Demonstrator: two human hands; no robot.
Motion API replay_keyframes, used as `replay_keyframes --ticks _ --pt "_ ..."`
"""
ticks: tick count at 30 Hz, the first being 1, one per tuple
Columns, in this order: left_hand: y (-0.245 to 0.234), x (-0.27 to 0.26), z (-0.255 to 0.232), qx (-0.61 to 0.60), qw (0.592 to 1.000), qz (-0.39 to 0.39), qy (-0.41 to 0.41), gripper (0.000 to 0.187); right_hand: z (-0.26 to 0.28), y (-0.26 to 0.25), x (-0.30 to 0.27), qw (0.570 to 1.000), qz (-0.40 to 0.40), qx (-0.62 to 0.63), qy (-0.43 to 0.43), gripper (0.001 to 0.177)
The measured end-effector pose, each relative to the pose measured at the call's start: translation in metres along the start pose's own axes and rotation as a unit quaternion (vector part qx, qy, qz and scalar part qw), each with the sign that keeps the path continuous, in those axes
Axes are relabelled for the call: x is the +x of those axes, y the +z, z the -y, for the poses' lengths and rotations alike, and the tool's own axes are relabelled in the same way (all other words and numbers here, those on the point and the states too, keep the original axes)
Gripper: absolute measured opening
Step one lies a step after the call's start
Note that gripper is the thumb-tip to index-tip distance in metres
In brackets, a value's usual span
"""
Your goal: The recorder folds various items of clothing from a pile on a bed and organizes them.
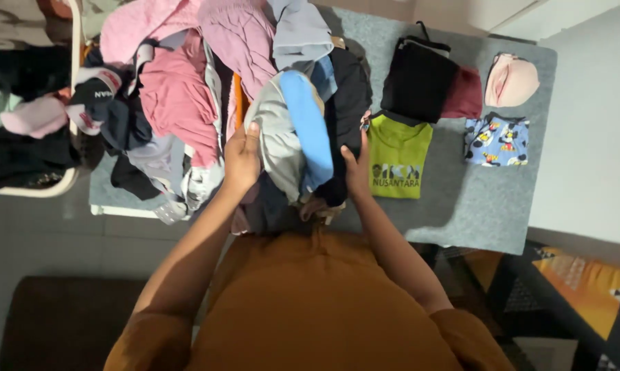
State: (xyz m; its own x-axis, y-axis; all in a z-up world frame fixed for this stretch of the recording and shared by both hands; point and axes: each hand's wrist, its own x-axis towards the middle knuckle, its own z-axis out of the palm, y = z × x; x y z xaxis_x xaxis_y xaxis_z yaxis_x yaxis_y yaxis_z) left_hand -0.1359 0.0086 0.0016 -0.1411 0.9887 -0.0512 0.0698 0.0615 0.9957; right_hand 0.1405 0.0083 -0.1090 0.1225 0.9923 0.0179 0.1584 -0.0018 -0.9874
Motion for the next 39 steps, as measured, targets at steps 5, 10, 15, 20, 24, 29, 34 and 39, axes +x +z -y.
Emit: replay_keyframes --ticks 5,10,15,20,24,29,34,39 --pt "-0.035 0.018 -0.005 -0.064 0.995 -0.048 0.060 0.044 0.043 0.014 -0.007 0.967 -0.120 -0.219 -0.059 0.059" --pt "-0.089 0.052 0.054 -0.105 0.979 -0.168 -0.055 0.035 0.038 0.021 -0.010 0.972 -0.127 -0.189 -0.056 0.039" --pt "-0.131 0.077 0.065 -0.092 0.961 -0.262 0.017 0.028 0.105 0.046 -0.020 0.888 -0.134 -0.370 -0.236 0.021" --pt "-0.118 0.051 -0.017 0.147 0.932 -0.251 0.215 0.035 0.088 0.038 -0.016 0.951 -0.105 -0.283 -0.066 0.017" --pt "-0.086 0.020 -0.044 0.210 0.934 -0.038 0.286 0.018 0.136 0.046 -0.009 0.914 0.005 -0.403 0.055 0.031" --pt "-0.060 -0.006 -0.063 0.272 0.893 0.157 0.323 0.037 0.105 0.044 -0.015 0.877 0.037 -0.477 -0.044 0.045" --pt "-0.071 -0.020 -0.052 0.337 0.862 0.158 0.344 0.065 0.161 0.058 -0.031 0.926 0.056 -0.332 -0.168 0.033" --pt "-0.086 -0.014 0.020 0.295 0.909 0.149 0.253 0.027 0.122 0.066 -0.036 0.917 0.162 -0.350 -0.102 0.030"
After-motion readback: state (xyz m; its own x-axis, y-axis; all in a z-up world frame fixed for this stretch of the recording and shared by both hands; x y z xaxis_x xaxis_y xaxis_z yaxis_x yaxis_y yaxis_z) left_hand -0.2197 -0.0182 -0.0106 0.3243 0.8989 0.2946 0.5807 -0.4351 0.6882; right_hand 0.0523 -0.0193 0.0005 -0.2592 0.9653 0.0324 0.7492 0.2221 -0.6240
